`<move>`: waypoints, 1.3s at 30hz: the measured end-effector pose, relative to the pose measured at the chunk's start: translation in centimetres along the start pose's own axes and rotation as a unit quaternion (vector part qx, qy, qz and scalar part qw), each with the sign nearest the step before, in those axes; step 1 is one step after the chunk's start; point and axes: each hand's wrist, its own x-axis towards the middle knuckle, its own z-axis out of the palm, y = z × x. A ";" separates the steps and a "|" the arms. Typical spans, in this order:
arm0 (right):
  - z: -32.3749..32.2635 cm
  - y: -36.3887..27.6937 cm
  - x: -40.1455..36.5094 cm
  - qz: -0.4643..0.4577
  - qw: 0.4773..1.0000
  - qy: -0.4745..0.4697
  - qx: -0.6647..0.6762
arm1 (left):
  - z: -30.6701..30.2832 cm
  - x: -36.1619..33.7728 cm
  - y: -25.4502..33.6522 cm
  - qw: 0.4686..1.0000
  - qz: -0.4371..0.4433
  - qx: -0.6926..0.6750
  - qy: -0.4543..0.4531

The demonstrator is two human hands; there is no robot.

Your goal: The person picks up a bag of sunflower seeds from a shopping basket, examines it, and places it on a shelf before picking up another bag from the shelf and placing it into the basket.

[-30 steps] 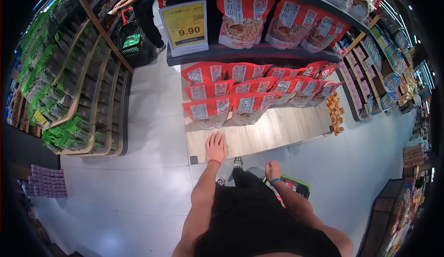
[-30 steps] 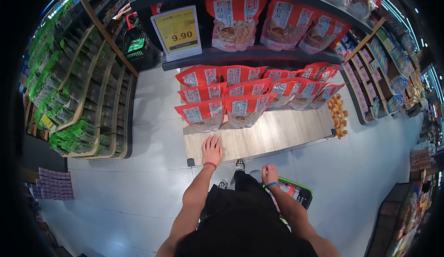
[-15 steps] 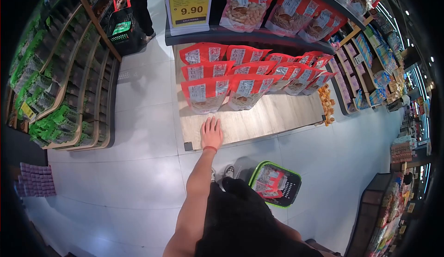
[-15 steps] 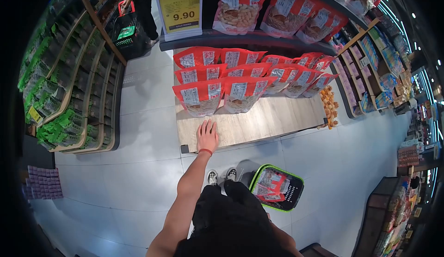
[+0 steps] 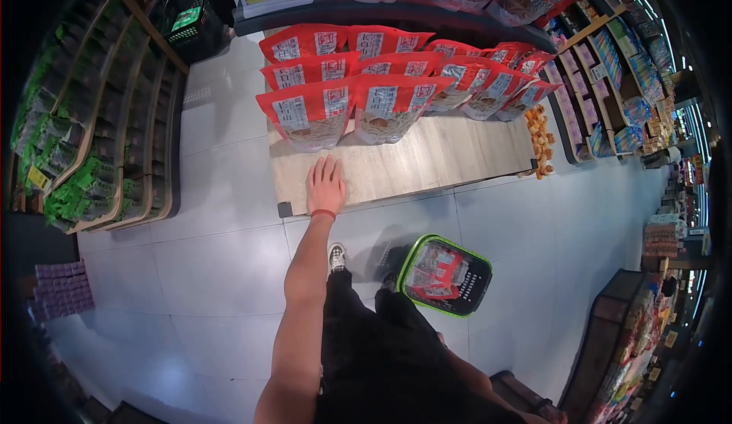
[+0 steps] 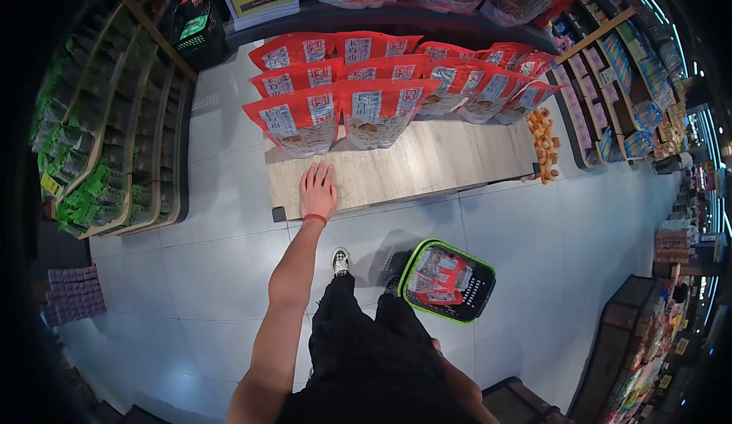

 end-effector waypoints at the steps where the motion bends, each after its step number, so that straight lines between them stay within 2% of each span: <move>1: 0.1 1.2 0.7 -0.001 1.000 -0.006 -0.024 | 0.1 0.0 0.0 1.000 0.002 0.004 0.000; 4: 0.5 4.9 3.3 -0.019 0.991 -0.036 -0.126 | 0.2 -0.1 0.3 1.000 -0.006 0.008 0.003; 5: 0.5 6.2 4.4 -0.053 0.974 -0.061 -0.211 | 0.1 -0.1 0.4 1.000 -0.005 0.014 0.004; 7: 0.8 8.8 6.7 -0.148 0.893 -0.109 -0.410 | 0.3 0.1 0.5 1.000 -0.002 0.019 0.008; 8: 0.9 10.2 7.6 -0.181 0.858 -0.118 -0.466 | 0.6 0.1 0.5 1.000 -0.001 0.022 -0.003; 9: 0.8 11.2 8.4 -0.182 0.866 -0.111 -0.452 | 0.7 0.1 0.6 1.000 0.000 0.030 0.003; 10: 0.1 12.3 8.3 -0.148 0.939 -0.103 -0.292 | 0.9 0.0 0.7 0.999 0.001 0.039 0.009; 11: -0.4 11.9 7.4 -0.154 0.955 -0.051 -0.247 | 1.2 -0.1 0.6 0.999 0.007 0.041 -0.005; 12: -1.2 11.4 7.2 -0.143 0.976 -0.051 -0.158 | 1.4 0.0 0.6 0.999 0.007 0.046 0.002; 13: -2.2 9.7 6.0 -0.030 0.999 -0.015 -0.001 | 1.7 0.1 0.4 0.999 0.005 0.051 0.010; 15: -2.8 8.9 7.6 -0.036 0.996 -0.055 0.053 | 1.9 0.1 0.2 0.998 0.019 0.041 0.032; 16: -2.6 8.5 8.6 -0.001 0.982 -0.095 0.165 | 2.0 0.1 0.2 0.998 0.029 0.039 0.043; 17: -2.1 8.5 9.9 -0.009 0.967 -0.113 0.229 | 2.0 0.2 0.3 0.997 0.043 0.034 0.053; 20: -1.3 7.0 14.1 -0.066 0.974 -0.079 0.203 | 2.8 0.5 -0.4 0.994 0.081 0.019 0.071; 21: -1.2 5.9 15.2 -0.066 0.961 -0.084 0.254 | 2.8 0.5 -0.4 0.993 0.091 0.024 0.073; 22: -2.2 3.5 15.4 -0.053 0.964 -0.093 0.245 | 2.8 0.8 -0.2 0.993 0.098 0.020 0.064; 24: 0.7 4.8 21.6 -0.123 0.944 -0.095 0.291 | 2.6 0.7 0.2 0.993 0.097 0.023 0.066; 26: -1.0 0.4 21.9 -0.095 0.934 -0.076 0.335 | 2.5 0.7 0.5 0.994 0.096 0.021 0.052; 28: -0.6 -0.6 25.1 -0.130 0.950 -0.065 0.277 | 2.5 0.6 0.6 0.994 0.095 0.020 0.041; 29: -0.9 -1.6 26.2 -0.125 0.950 -0.068 0.280 | 2.6 0.7 0.5 0.994 0.097 0.017 0.043; 31: -1.5 -3.8 27.6 -0.012 0.971 -0.070 0.228 | 2.6 0.8 0.8 0.994 0.103 0.009 0.039; 32: -1.4 -4.1 29.2 -0.007 0.970 -0.074 0.231 | 2.5 0.8 1.1 0.994 0.104 0.005 0.035; 33: -1.0 -4.3 30.8 0.103 0.912 -0.099 0.384 | 2.7 0.7 0.9 0.994 0.102 0.016 0.026; 34: -0.2 -4.5 32.6 0.209 0.820 -0.121 0.520 | 2.6 0.8 1.0 0.994 0.105 0.017 0.018; 35: 0.5 -4.8 34.8 0.212 0.817 -0.127 0.522 | 2.7 0.9 1.0 0.994 0.104 0.018 0.014; 37: 2.9 -4.5 37.9 0.312 0.727 -0.115 0.601 | 2.8 0.8 1.3 0.994 0.104 0.016 0.006; 39: 4.9 -4.2 39.8 0.319 0.709 -0.106 0.619 | 3.0 0.8 1.1 0.994 0.105 0.014 0.002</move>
